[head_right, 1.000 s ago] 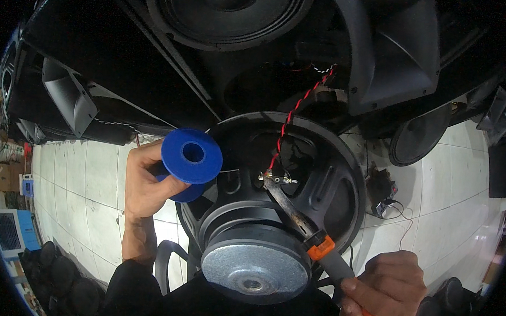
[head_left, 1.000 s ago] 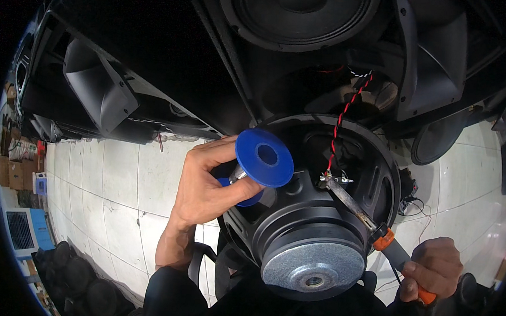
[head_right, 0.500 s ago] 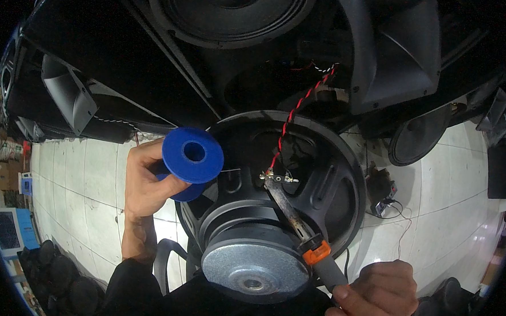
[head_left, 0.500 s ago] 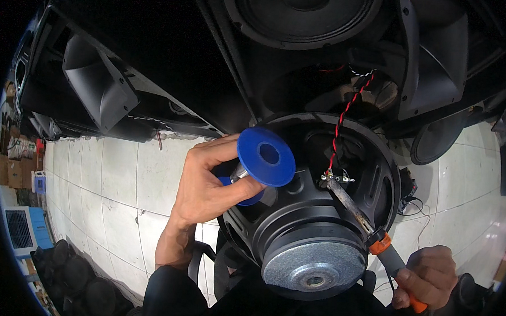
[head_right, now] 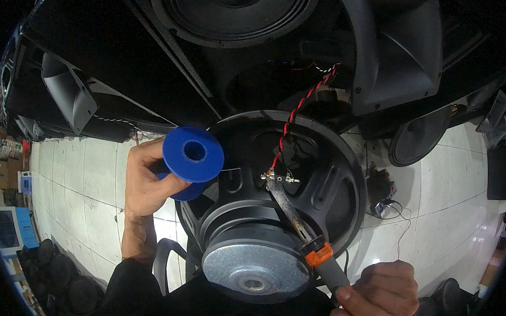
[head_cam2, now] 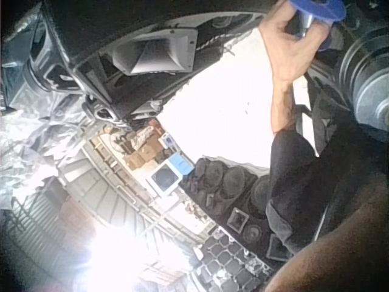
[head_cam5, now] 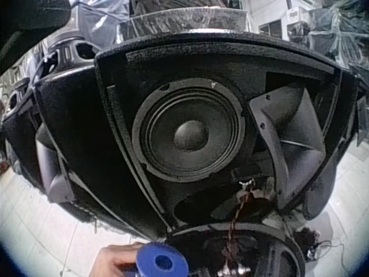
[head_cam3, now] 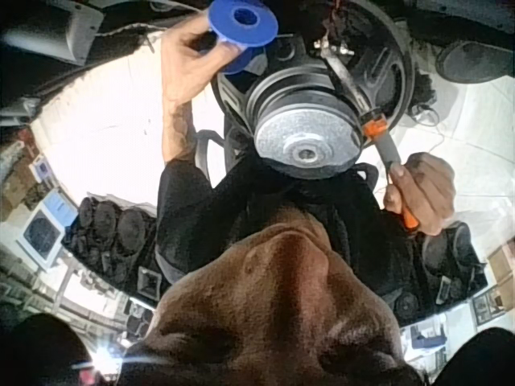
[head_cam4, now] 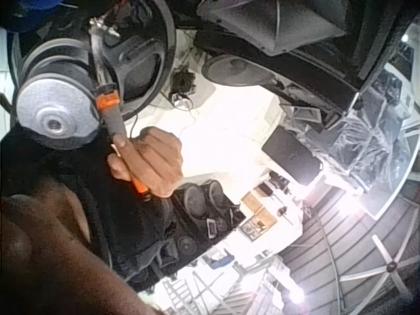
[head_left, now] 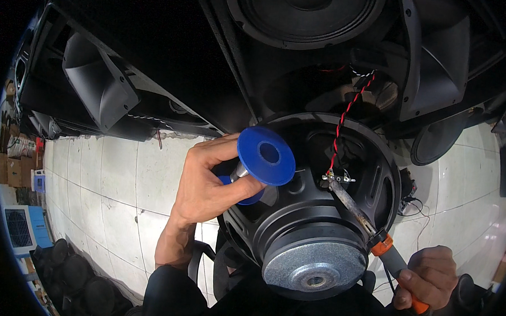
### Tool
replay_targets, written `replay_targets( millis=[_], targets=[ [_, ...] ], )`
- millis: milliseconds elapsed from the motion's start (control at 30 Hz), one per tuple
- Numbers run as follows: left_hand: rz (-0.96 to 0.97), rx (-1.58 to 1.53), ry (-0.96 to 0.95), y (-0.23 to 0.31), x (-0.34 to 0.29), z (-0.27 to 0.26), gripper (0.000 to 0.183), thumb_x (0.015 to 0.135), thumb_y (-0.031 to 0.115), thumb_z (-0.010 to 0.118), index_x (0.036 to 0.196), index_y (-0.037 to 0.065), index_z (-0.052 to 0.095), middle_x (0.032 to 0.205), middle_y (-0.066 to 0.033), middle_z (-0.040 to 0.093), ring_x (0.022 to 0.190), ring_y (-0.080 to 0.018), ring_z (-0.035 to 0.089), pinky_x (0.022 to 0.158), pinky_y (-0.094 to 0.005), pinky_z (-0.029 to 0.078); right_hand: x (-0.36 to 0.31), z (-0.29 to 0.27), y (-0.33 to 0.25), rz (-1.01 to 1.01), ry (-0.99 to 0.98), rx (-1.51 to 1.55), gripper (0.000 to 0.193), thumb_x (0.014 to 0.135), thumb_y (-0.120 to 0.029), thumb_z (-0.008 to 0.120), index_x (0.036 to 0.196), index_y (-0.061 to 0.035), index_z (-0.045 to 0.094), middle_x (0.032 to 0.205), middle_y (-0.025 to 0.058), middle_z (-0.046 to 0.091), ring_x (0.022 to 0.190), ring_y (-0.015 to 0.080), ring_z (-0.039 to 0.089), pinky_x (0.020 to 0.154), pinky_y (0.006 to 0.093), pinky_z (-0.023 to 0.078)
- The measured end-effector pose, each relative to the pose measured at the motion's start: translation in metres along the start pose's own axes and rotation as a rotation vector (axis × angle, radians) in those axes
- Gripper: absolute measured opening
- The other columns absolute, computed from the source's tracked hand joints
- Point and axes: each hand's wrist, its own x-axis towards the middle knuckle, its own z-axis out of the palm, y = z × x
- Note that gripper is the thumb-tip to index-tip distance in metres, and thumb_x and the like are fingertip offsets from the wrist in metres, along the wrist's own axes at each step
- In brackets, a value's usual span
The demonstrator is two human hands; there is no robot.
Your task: The person sits on the floor and uses a soldering iron and solder to connect wires to a speaker driver mounted in a large speaker enclosure. They strip wire ends, apply solder to terminals, and secure connections while handling the speaker and tools.
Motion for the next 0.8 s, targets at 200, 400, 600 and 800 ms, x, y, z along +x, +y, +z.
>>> replay_targets(
  millis=[200, 400, 600, 800],
  targets=[
    [0.005, 0.001, -0.006, 0.001, 0.001, 0.000, 0.034, 0.071, 0.026, 0.082, 0.096, 0.004, 0.077, 0.095, -0.0122, 0.074, 0.086, -0.0243, 0.071, 0.088, -0.0403, 0.053, 0.001, -0.001, 0.002, -0.037, 0.008, -0.018, 0.020, 0.089, -0.025, 0.061, 0.087, -0.0056, 0.063, 0.050, 0.0006, 0.048, 0.043, 0.0138, 0.051, 0.052, 0.0293, 0.044],
    [0.006, -0.002, 0.001, -0.001, 0.000, 0.000, 0.034, 0.071, 0.027, 0.082, 0.097, 0.005, 0.077, 0.095, -0.0119, 0.074, 0.087, -0.0240, 0.071, 0.088, -0.0389, 0.053, -0.004, -0.002, 0.006, -0.020, 0.036, 0.039, 0.022, 0.090, -0.026, 0.061, 0.092, -0.0050, 0.063, 0.052, 0.0015, 0.048, 0.045, 0.0138, 0.052, 0.051, 0.0289, 0.042],
    [0.005, -0.006, 0.076, 0.000, -0.004, -0.001, 0.033, 0.074, 0.023, 0.081, 0.100, 0.004, 0.076, 0.092, -0.0111, 0.074, 0.085, -0.0220, 0.071, 0.087, -0.0372, 0.053, -0.027, -0.006, 0.005, 0.158, 0.202, -0.075, 0.014, 0.087, -0.017, 0.064, 0.097, -0.0085, 0.061, 0.062, 0.0062, 0.055, 0.055, 0.0178, 0.059, 0.051, 0.0300, 0.046],
    [-0.084, -0.256, 0.312, -0.016, -0.017, -0.002, 0.033, 0.080, 0.022, 0.078, 0.104, -0.001, 0.071, 0.093, -0.0116, 0.072, 0.084, -0.0201, 0.070, 0.086, -0.0359, 0.053, -0.091, -0.007, 0.020, 0.405, 0.417, -0.734, 0.020, 0.094, -0.020, 0.058, 0.107, -0.0047, 0.054, 0.084, 0.0101, 0.062, 0.073, 0.0222, 0.064, 0.066, 0.0327, 0.052]
  ],
)
